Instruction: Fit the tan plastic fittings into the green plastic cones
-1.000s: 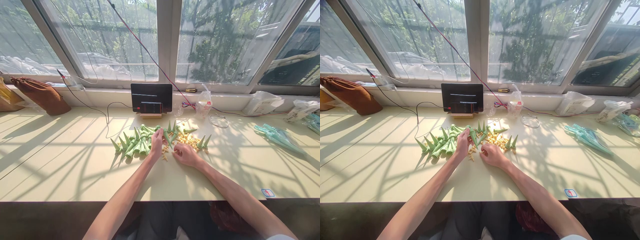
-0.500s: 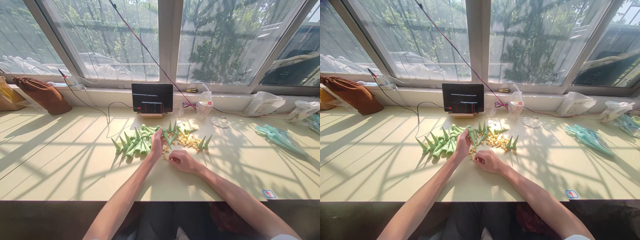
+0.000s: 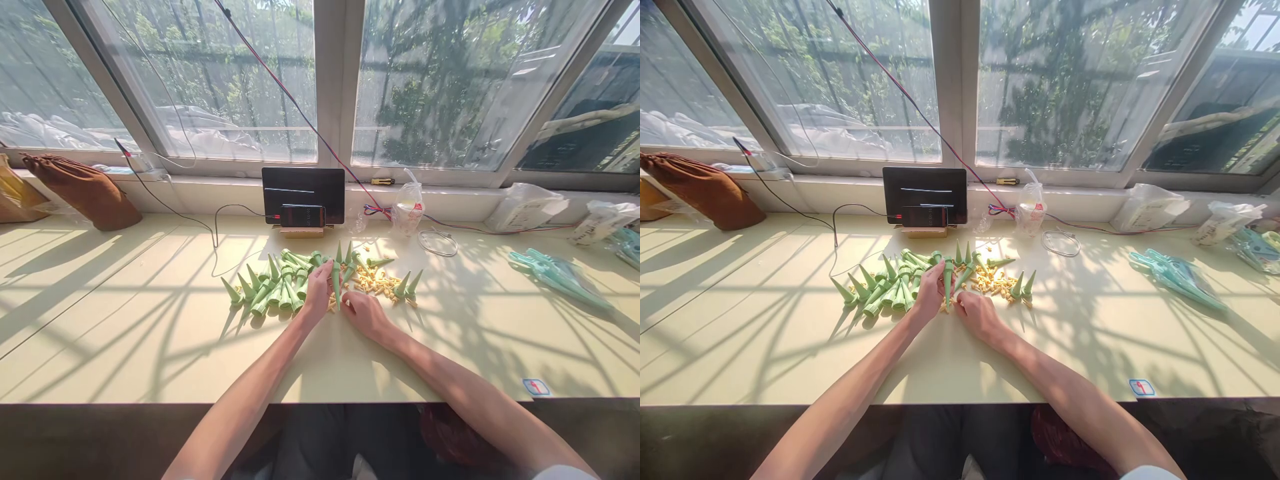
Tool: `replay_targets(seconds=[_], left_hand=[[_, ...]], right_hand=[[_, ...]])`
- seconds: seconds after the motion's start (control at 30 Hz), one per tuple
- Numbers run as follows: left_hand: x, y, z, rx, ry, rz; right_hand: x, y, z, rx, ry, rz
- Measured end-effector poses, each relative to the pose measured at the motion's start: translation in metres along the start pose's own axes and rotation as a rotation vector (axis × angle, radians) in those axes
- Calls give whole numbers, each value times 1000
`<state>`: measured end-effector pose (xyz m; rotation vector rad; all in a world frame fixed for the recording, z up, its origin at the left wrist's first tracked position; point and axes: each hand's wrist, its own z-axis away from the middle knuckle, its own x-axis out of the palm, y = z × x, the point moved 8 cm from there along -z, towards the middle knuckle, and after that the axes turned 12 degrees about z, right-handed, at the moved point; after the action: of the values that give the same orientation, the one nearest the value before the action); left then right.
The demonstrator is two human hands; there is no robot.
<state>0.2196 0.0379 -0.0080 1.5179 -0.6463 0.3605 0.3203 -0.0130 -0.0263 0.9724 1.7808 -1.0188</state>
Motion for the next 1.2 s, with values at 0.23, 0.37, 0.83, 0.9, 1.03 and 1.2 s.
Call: replay_targets(seconds=[0.23,0.37,0.83,0.9,1.03,1.2], left_hand=[[3,-10,9,-57,26,-124],[5,-14,12,-67,39,-185],[3,8,8,238,9,-456],[3,9,9,236,2,-423],[5,8,7,190,-7,-372],[7,0,6,107,-22,-291]], right_hand=[[-8,21,-3,140,73,-54],[-18,32,-1,198,155,-122],[-34,32,1,174,253,-423],[-34,33,1,169,249,-484],[-28,38,-1,181,223,-633],[-25,42,-2,188,197,-725]])
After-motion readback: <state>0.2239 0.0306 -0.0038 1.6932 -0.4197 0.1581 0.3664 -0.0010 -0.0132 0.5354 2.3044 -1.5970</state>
